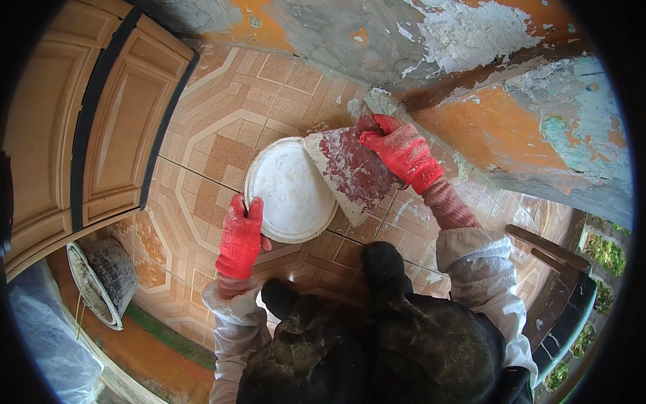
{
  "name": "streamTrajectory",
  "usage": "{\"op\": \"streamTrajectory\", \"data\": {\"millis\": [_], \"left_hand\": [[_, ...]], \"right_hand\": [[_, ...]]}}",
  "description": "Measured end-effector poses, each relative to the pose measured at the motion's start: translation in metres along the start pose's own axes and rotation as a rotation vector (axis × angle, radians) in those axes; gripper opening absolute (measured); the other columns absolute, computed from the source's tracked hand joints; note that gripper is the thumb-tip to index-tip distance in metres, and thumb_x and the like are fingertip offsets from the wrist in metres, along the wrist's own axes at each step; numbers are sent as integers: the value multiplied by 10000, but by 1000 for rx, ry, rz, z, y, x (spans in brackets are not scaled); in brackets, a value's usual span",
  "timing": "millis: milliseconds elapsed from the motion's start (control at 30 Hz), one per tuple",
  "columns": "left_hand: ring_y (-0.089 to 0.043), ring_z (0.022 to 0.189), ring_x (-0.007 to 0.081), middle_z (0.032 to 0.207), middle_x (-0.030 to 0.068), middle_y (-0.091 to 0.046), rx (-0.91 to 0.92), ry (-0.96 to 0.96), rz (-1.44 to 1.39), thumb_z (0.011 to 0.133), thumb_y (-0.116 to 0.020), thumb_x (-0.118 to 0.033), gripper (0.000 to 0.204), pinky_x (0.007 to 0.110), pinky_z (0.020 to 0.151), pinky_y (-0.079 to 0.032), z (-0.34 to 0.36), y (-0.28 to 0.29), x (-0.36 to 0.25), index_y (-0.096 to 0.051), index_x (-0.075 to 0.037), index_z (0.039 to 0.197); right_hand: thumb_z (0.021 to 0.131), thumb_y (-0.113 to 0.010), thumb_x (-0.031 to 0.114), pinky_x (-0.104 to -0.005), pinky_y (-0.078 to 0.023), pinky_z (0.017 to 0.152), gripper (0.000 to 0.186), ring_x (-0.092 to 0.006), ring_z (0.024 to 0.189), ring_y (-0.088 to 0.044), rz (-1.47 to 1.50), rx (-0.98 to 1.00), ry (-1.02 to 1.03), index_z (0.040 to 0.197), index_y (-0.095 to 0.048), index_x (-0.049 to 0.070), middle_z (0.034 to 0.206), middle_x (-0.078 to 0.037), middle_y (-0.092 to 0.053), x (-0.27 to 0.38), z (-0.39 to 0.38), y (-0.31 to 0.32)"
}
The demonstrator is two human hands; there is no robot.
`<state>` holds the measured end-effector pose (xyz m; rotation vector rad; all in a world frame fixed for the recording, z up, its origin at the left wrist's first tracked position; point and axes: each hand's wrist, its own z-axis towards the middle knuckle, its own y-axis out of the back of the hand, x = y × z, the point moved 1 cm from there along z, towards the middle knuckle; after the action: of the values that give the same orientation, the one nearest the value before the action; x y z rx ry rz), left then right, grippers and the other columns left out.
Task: The person applies a white substance to a damaged orange wall using a metal scraper, picking up more substance from a white container lid between strokes.
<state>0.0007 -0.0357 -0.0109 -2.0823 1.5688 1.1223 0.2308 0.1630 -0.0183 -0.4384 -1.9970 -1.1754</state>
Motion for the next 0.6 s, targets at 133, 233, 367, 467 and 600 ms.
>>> {"op": "streamTrajectory", "data": {"millis": [133, 233, 367, 467, 600], "left_hand": [[-562, 494, 202, 780, 118, -573, -1, -2, 207, 937, -465, -336, 388, 334, 498, -471, 14, 15, -11, -484, -24, 1168], [-614, 912, 321, 1010, 176, -619, -87, -147, 318, 939, -456, -346, 408, 376, 786, -485, 35, 23, 2, -507, -70, 1234], [-525, 1124, 332, 1182, 187, -568, -118, -302, 423, 945, -452, -316, 384, 370, 922, -424, 50, 23, -5, -512, -100, 1257], [-521, 1135, 324, 1206, 170, -560, -88, -398, 453, 950, -444, -304, 384, 364, 933, -419, 56, 25, -7, -503, -105, 1272], [-510, 1139, 336, 1221, 174, -547, -35, -434, 493, 959, -410, -303, 387, 371, 946, -408, 63, 23, -11, -496, -102, 1278]], "right_hand": [[805, -607, 276, -346, -471, 784, 359, -306, 899, -613, -92, 73, 0, 1086, -606, 52, 978, -176, -634, 12, -4, 8], [802, -605, 276, -358, -472, 775, 357, -342, 897, -602, -221, 77, 66, 1079, -600, 51, 973, -192, -623, 9, -7, 7], [799, -605, 288, -383, -472, 758, 365, -383, 896, -583, -301, 49, 97, 1075, -587, 50, 961, -204, -611, -1, -13, 4], [798, -602, 305, -403, -472, 755, 378, -388, 895, -583, -259, 81, 69, 1082, -579, 56, 948, -205, -611, 4, -20, 5], [803, -595, 310, -411, -472, 757, 382, -393, 898, -582, -331, 76, 64, 1093, -568, 63, 946, -209, -611, 7, -24, 6]]}}
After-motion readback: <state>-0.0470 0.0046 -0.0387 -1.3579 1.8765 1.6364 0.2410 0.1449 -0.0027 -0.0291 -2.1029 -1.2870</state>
